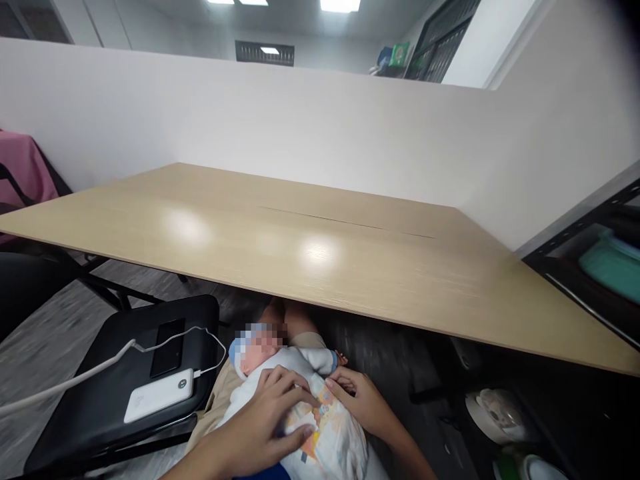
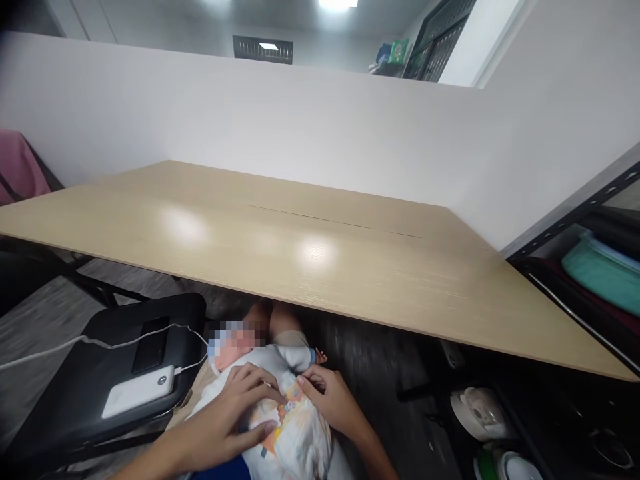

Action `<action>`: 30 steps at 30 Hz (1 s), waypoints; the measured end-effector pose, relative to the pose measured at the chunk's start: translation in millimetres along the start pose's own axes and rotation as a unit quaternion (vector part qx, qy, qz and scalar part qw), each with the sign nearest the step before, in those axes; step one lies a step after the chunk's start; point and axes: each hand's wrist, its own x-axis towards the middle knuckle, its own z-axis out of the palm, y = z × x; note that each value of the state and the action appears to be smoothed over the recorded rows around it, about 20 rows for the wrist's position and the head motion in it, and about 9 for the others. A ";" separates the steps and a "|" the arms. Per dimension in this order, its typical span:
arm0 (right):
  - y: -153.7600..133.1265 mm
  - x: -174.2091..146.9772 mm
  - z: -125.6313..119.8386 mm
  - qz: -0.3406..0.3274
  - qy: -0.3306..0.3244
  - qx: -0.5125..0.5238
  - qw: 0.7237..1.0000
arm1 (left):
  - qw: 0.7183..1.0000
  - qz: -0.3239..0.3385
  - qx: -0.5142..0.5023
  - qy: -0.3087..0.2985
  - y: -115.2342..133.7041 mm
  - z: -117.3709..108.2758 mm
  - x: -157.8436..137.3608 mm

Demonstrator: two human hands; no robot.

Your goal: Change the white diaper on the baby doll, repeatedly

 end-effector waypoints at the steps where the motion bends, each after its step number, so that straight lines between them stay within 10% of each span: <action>1: 3.8 0.3 -0.1 0.000 0.005 0.003 1.000 | 1.000 -0.001 -0.011 -0.001 -1.4 -0.4 4.2; 9: 47.8 16.0 -5.9 0.030 0.086 0.014 0.996 | 0.994 0.002 -0.112 0.003 -12.6 1.0 2.1; 13: 24.7 8.1 -13.1 -0.033 0.151 -0.082 0.985 | 0.981 0.012 -0.193 -0.018 -11.1 -10.3 -25.8; 20: -64.7 -7.3 6.2 -0.133 -0.065 -0.153 0.977 | 0.980 0.022 -0.192 -0.052 -57.8 16.5 -67.7; 24: -89.0 -5.1 11.0 -0.129 -0.071 -0.231 0.962 | 0.986 0.000 -0.169 -0.002 -85.6 41.1 -62.7; 30: -75.1 -61.3 -31.6 0.010 -0.098 -0.153 0.983 | 1.000 -0.012 -0.026 -0.012 -16.0 0.5 -31.6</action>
